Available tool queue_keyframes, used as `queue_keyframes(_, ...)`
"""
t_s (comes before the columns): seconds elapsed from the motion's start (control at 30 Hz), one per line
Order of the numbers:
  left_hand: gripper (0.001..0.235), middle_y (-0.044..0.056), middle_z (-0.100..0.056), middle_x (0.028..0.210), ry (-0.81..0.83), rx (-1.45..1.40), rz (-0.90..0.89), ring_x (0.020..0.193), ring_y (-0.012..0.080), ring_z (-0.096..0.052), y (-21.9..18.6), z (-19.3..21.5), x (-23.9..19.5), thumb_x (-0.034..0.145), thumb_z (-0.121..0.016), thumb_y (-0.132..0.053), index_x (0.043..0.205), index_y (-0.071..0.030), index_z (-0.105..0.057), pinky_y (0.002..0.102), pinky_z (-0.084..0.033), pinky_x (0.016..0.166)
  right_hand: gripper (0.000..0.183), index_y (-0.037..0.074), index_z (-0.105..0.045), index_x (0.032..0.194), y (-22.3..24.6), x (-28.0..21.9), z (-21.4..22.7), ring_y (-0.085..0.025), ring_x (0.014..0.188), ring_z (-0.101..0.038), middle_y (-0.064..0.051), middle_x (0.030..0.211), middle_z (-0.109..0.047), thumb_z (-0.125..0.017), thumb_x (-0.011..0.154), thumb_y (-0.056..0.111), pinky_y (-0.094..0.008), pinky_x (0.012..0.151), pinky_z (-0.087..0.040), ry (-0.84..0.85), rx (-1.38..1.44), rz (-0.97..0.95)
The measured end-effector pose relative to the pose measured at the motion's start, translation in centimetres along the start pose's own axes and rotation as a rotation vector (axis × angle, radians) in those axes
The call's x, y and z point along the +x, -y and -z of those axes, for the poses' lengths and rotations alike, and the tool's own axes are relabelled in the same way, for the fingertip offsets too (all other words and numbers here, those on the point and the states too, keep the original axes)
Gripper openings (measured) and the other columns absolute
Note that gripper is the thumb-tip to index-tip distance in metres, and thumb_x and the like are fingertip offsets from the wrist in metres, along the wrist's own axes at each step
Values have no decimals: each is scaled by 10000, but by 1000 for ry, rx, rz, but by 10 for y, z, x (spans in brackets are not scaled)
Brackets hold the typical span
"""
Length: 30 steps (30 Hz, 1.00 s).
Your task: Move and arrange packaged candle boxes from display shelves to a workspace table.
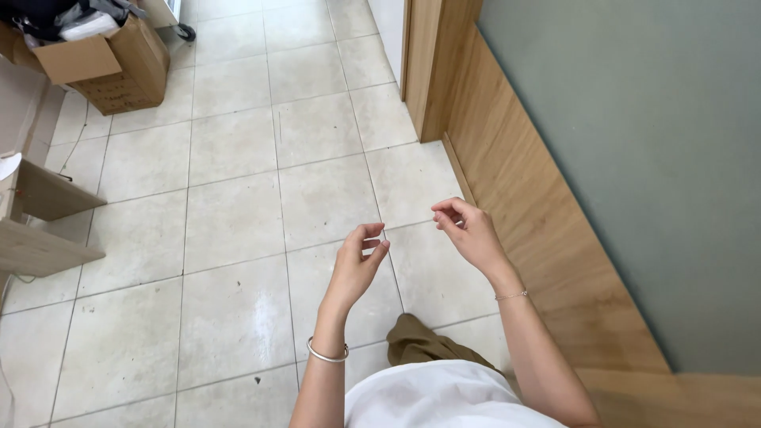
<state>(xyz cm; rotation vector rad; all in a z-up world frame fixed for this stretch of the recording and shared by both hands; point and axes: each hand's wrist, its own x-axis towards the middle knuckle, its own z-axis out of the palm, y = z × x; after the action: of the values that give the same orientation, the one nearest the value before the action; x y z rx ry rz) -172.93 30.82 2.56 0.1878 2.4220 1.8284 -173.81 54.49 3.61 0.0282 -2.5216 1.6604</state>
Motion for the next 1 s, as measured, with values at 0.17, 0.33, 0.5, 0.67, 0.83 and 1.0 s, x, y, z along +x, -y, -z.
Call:
queue_keyframes(0.17, 335, 94, -664, 1299, -31, -19, -13, 1109, 204, -694, -29, 1, 134, 957, -661, -194, 1257, -47, -627, 339, -611, 848, 157, 38, -729, 1072, 2, 138, 22, -111, 811, -728, -30, 915, -759, -666, 963, 131, -269, 704, -574, -1, -32, 13)
queue_keyframes(0.33, 335, 93, -687, 1273, -47, -17, 16, 1102, 199, -696, -25, 4, 237, 953, -663, -196, 1256, -54, -639, 338, -608, 840, 156, 43, -729, 1073, -17, 247, 24, -90, 818, -728, -21, 905, -759, -656, 977, 141, -257, 713, -575, 14, -13, -6)
queue_keyframes(0.5, 339, 87, -677, 1281, -29, -38, 46, 1095, 189, -700, -14, 17, 340, 944, -672, -191, 1253, -56, -637, 334, -601, 842, 162, 38, -730, 1074, -34, 354, 9, -96, 801, -714, -26, 899, -758, -665, 955, 127, -263, 697, -570, 27, -15, -31)
queue_keyframes(0.67, 347, 92, -685, 1276, -19, -58, 20, 1093, 187, -705, 10, 45, 473, 946, -672, -188, 1261, -48, -635, 337, -601, 844, 160, 37, -727, 1074, -44, 481, -12, -90, 807, -719, -22, 892, -755, -658, 961, 126, -259, 708, -578, 24, -17, -25)
queue_keyframes(0.83, 348, 101, -703, 1247, 23, -81, 26, 1092, 193, -707, 0, 82, 605, 943, -678, -179, 1258, -35, -639, 338, -599, 834, 160, 41, -730, 1082, -44, 606, -29, -86, 813, -710, -27, 875, -752, -661, 970, 132, -254, 728, -573, 4, -26, -30)
queue_keyframes(1.0, 334, 105, -695, 1260, 95, -116, 6, 1096, 194, -716, 1, 101, 727, 951, -670, -167, 1249, -19, -635, 323, -606, 838, 168, 39, -736, 1093, -54, 719, -42, -82, 819, -693, -25, 886, -753, -666, 975, 136, -260, 717, -559, -40, -7, -81)
